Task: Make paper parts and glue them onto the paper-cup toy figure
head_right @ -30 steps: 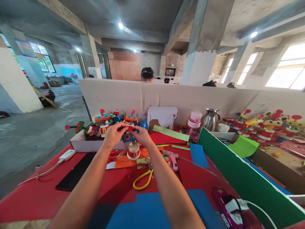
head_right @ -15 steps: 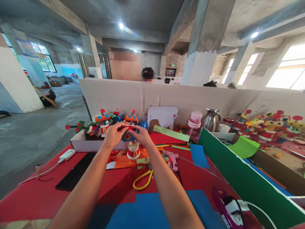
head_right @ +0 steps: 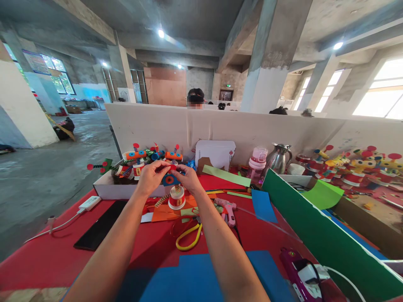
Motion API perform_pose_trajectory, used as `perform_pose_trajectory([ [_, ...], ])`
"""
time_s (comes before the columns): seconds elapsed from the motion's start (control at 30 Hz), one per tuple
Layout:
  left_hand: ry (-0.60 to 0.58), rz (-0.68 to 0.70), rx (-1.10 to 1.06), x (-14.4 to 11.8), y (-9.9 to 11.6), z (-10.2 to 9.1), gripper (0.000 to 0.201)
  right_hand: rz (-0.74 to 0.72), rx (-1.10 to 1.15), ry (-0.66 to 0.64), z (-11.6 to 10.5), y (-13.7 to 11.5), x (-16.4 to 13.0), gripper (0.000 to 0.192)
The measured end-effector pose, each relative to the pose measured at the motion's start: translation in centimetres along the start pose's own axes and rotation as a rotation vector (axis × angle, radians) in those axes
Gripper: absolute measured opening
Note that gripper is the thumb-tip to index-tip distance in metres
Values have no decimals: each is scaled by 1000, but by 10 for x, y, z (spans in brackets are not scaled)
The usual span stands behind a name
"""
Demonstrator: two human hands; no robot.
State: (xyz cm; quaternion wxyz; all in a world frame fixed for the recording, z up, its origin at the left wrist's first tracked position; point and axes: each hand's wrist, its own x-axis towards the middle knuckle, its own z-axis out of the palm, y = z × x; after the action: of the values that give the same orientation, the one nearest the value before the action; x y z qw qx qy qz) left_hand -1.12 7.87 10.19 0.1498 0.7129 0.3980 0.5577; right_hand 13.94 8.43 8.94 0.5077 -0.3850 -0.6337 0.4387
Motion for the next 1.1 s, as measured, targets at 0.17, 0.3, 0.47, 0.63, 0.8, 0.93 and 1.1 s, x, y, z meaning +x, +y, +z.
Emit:
perform_pose_trajectory([
  [0.17, 4, 6, 8, 0, 0, 0, 13, -5, -22, -7, -1, 0, 0, 30],
  [0.3, -3, 15, 10, 0, -1, 0, 13, -10, -31, -1, -1, 0, 0, 30],
  [0.47, -3, 12, 8, 0, 0, 1, 12, -3, -30, 2, -1, 0, 0, 31],
  [0.63, -3, 5, 3, 0, -1, 2, 12, -35, -16, -23, -2, -7, -4, 30],
  [0.8, -11, -7, 3, 0, -4, 2, 14, -7, 42, -7, -4, -6, -4, 34],
  [0.93, -13, 3, -9, 0, -5, 2, 15, 28, 106, 30, -6, 1, 1, 35],
  [1.1, -19, 36, 40, 0, -1, 0, 15, 28, 102, 29, -7, 2, 3, 28],
])
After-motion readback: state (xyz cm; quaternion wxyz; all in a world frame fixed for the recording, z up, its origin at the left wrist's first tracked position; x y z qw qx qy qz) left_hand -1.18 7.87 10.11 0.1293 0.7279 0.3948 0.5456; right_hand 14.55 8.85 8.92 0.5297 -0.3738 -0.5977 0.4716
